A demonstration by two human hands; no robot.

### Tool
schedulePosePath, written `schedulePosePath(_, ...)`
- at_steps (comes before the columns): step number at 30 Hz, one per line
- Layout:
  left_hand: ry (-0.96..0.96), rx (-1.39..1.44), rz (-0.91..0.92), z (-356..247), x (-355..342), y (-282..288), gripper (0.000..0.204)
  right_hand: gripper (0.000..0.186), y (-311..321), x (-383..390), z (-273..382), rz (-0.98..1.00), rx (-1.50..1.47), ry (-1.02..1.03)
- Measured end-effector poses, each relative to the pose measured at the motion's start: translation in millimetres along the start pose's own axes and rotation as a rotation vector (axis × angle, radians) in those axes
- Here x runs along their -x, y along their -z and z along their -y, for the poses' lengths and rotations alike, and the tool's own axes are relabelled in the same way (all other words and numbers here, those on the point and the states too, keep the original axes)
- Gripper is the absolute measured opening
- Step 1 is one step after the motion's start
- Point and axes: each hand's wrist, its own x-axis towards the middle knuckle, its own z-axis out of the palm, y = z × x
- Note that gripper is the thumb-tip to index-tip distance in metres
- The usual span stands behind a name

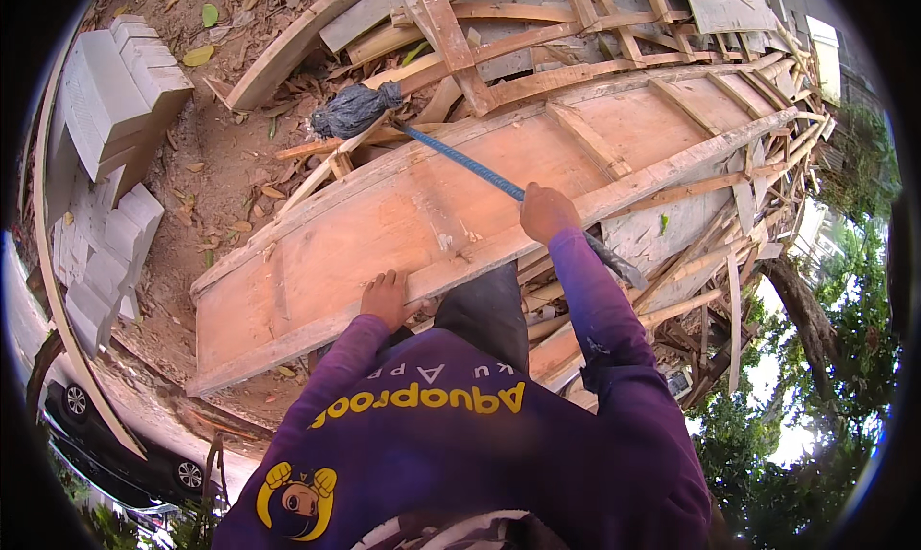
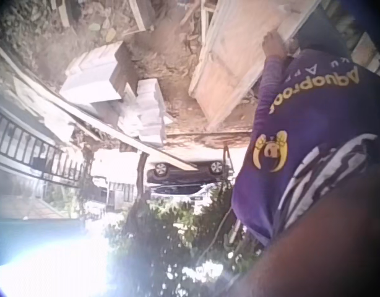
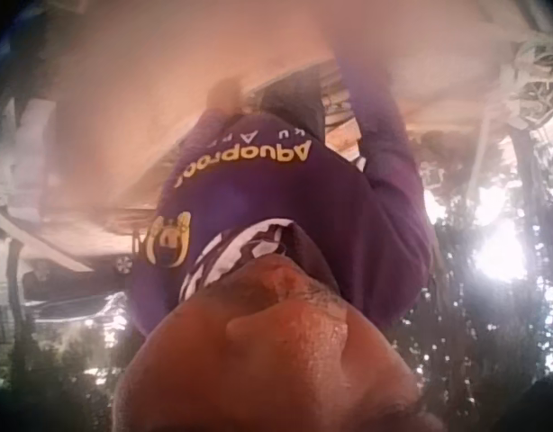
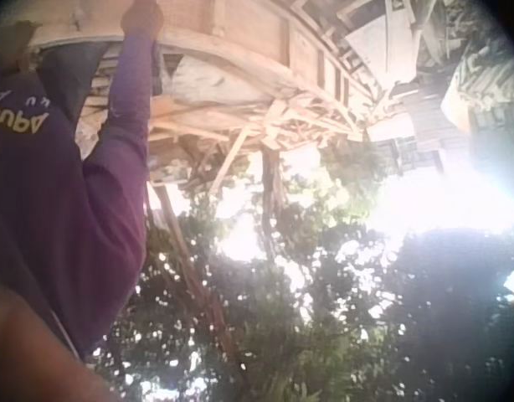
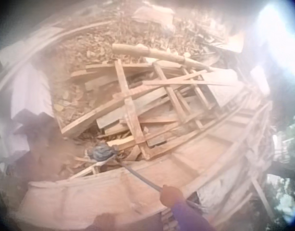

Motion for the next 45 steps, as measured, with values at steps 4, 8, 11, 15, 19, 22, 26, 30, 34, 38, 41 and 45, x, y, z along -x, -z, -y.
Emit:
schedulePosePath(4, -0.051, 0.025, -0.15, 4, 5, 0, 0.073, 0.037, -6, 93, -33, -0.01, -0.28, 0.013)
schedulePosePath(8, -0.052, 0.047, -0.079, 5, 1, 37, 0.071, 0.042, -7, 181, -38, -0.065, -0.588, -0.009)
schedulePosePath(11, -0.054, 0.064, -0.017, 11, -4, 44, 0.071, 0.042, -7, 226, -34, -0.162, -0.771, -0.031)
schedulePosePath(15, -0.032, 0.089, 0.007, 10, -3, 55, 0.071, 0.036, 6, 255, -15, -0.225, -1.158, -0.122)
schedulePosePath(19, -0.034, 0.102, -0.015, 12, -7, 35, 0.071, 0.03, 11, 262, -19, -0.276, -1.314, -0.159)
schedulePosePath(22, -0.062, 0.08, -0.038, 7, -8, 20, 0.069, 0.029, 2, 266, -32, -0.268, -1.511, -0.302)
schedulePosePath(26, -0.011, 0.053, -0.022, 9, -4, 10, 0.068, 0.033, -28, 268, -49, -0.143, -1.649, -0.484)
schedulePosePath(30, -0.016, 0.017, -0.006, 4, -6, 41, 0.069, 0.037, -64, 298, -47, -0.128, -1.688, -0.598)
schedulePosePath(34, 0.017, -0.026, 0.04, 10, -11, 87, 0.071, 0.035, -44, 324, -45, -0.289, -1.893, -0.553)
schedulePosePath(38, -0.038, 0.054, -0.06, 36, -21, 121, 0.072, 0.035, -7, 339, -59, -0.728, -1.941, -0.306)
schedulePosePath(41, -0.114, 0.133, -0.142, 57, -40, 142, 0.072, 0.033, 23, 341, -70, -1.066, -1.924, -0.095)
schedulePosePath(45, -0.104, 0.088, -0.222, 75, -58, 177, 0.077, 0.027, 92, 354, -101, -1.14, -1.747, 0.588)
